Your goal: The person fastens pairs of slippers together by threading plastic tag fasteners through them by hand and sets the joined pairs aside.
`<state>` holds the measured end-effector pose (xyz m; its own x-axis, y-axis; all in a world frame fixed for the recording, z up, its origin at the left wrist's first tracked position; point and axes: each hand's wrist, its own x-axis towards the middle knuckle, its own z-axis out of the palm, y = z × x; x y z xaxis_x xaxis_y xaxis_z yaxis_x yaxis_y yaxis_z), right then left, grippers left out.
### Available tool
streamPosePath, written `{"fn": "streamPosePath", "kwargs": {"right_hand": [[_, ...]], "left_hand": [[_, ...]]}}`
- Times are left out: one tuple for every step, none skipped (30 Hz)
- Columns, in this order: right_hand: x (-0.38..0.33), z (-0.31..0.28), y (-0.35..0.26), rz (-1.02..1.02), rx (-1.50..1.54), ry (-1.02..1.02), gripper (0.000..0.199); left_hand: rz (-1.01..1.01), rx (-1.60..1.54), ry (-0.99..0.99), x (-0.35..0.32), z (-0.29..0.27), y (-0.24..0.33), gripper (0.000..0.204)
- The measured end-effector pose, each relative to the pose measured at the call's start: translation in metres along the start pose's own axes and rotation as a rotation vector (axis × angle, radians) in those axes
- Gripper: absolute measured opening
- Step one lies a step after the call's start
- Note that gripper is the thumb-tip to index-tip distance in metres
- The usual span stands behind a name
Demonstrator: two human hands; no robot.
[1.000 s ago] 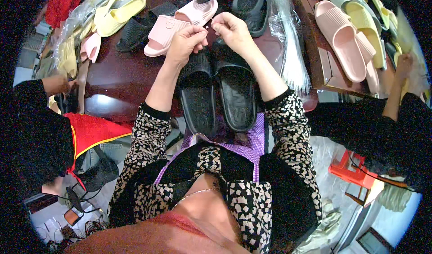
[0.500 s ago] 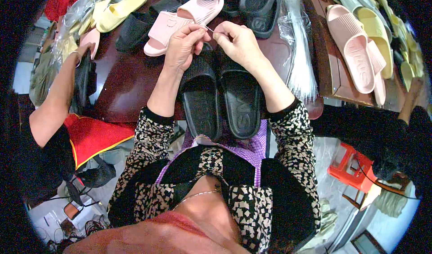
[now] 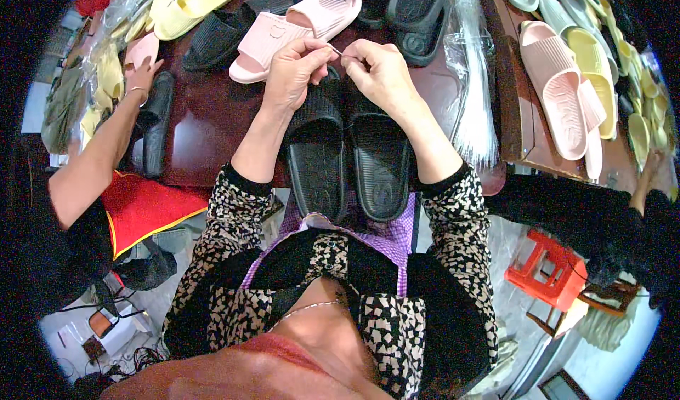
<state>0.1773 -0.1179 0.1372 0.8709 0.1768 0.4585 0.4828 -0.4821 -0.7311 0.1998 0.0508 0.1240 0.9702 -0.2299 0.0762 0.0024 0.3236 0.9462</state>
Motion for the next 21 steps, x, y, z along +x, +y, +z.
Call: {"fn": "streamPosePath", "kwargs": {"right_hand": [[-0.001,0.001,0.001,0.033,-0.016,-0.030,0.010],[0.000,0.002,0.001,0.033,-0.015,-0.031,0.010],[0.002,0.002,0.000,0.024,-0.003,-0.035,0.010],[0.000,0.003,-0.001,0.019,0.012,-0.041,0.010],[0.000,0.004,-0.002,0.013,0.027,-0.046,0.010],[0.000,0.004,-0.003,0.014,0.028,-0.046,0.010],[0.001,0.005,-0.005,0.008,0.029,-0.031,0.010],[0.004,0.005,-0.007,0.001,0.028,-0.014,0.009],[0.004,0.004,-0.007,-0.004,0.026,0.002,0.008],[0.005,0.004,-0.007,-0.006,0.023,0.010,0.008],[0.004,0.005,-0.003,-0.020,0.055,0.010,0.008],[0.004,0.004,0.001,-0.037,0.083,0.015,0.007],[0.006,0.002,0.005,-0.056,0.105,0.023,0.006],[0.006,-0.002,0.007,-0.104,0.052,0.036,0.005],[0.006,0.005,0.003,-0.159,0.026,0.049,0.004],[0.004,0.008,0.000,-0.143,0.024,0.033,0.003],[0.002,0.010,-0.002,-0.128,0.020,0.018,0.002],[-0.001,0.008,-0.002,-0.137,-0.038,0.015,0.001],[-0.001,0.009,-0.005,-0.155,-0.083,0.014,0.002],[-0.001,0.015,-0.005,-0.175,-0.079,0.033,0.004],[-0.003,0.012,-0.005,-0.180,-0.093,0.050,0.005]], "left_hand": [[-0.001,0.000,0.001,0.000,-0.001,-0.001,0.008],[0.004,0.015,0.003,0.000,-0.002,-0.001,0.008],[0.010,0.031,0.004,0.001,-0.004,0.000,0.007],[0.012,0.047,0.006,-0.001,-0.005,-0.001,0.007],[0.010,0.048,0.008,-0.003,-0.006,-0.002,0.007],[0.005,0.052,0.003,-0.003,-0.007,-0.001,0.007],[0.001,0.057,-0.004,-0.003,-0.008,0.001,0.006],[-0.001,0.062,-0.013,-0.001,-0.008,0.004,0.006],[0.000,0.063,-0.017,-0.001,-0.008,0.004,0.006],[-0.022,0.038,-0.028,0.000,-0.008,0.005,0.006],[-0.039,-0.001,-0.060,0.004,-0.006,0.002,0.005],[-0.054,-0.040,-0.099,0.009,-0.002,0.001,0.006],[-0.063,-0.040,-0.099,0.009,0.000,0.001,0.006],[-0.065,-0.060,-0.118,0.008,0.002,-0.003,0.007],[-0.072,-0.037,-0.093,0.004,-0.004,-0.001,0.008],[-0.079,-0.021,-0.073,0.000,-0.008,-0.002,0.008],[-0.067,-0.021,-0.087,-0.003,-0.012,-0.005,0.007],[-0.057,-0.029,-0.104,-0.004,-0.013,-0.009,0.007],[-0.064,-0.024,-0.094,-0.007,-0.014,-0.004,0.006],[-0.068,-0.011,-0.072,-0.009,-0.016,0.001,0.005],[-0.082,-0.041,-0.080,-0.009,-0.013,-0.003,0.004]]}}
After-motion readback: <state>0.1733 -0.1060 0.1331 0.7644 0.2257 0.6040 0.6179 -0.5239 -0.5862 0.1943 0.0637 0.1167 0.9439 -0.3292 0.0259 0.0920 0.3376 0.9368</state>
